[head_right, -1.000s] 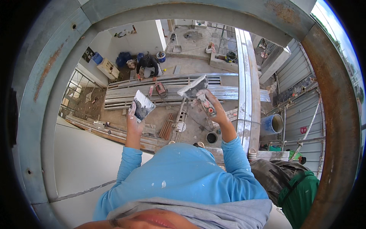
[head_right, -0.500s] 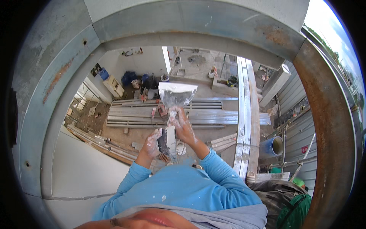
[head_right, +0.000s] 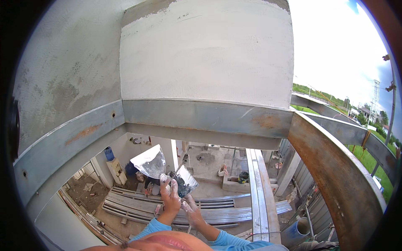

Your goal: The person applies white plaster to a curved ceiling or wall section using a trowel and a hawk. They repeatedly scoop plaster from the hawk and spread it onto the surface, smoothing it with the trowel. Other workers are visible in the background on scaffolding.

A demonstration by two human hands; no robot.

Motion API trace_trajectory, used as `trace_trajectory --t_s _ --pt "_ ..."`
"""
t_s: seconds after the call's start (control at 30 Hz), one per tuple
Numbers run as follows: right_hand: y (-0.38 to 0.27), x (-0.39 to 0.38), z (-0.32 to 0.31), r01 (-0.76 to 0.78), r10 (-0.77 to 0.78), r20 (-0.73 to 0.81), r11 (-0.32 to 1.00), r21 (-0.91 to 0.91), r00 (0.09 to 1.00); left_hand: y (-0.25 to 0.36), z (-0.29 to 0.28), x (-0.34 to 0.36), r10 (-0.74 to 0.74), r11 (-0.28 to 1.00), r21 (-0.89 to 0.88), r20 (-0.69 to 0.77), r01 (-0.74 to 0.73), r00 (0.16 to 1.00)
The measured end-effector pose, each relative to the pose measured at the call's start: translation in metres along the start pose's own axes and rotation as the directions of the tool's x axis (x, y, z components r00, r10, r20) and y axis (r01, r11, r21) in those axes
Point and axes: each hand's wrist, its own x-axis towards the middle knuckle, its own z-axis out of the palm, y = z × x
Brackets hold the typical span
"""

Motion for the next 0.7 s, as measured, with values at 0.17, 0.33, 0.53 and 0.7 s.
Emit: trace_trajectory --t_s 0.17,0.33,0.53,0.7 --pt "-0.022 0.004 0.041 0.041 -0.014 -0.29 0.995 0.086 0.957 0.034 -0.008 -0.003 0.165 0.986 0.012 0.111 -0.167 0.98" --pt "-0.042 0.024 0.021 0.221 -0.201 -0.426 0.975 -0.004 0.882 0.025 -0.033 0.002 -0.075 0.997 0.031 0.342 0.069 0.937" --pt "-0.069 0.034 -0.104 0.373 -0.344 -0.625 0.923 -0.089 0.701 0.019 -0.058 0.043 -0.324 0.823 -0.284 0.477 0.492 0.817" --pt "-0.054 0.029 -0.1 0.217 -0.12 -0.595 0.972 0.093 0.794 0.021 -0.045 0.069 -0.305 0.806 -0.304 0.521 0.508 0.797"
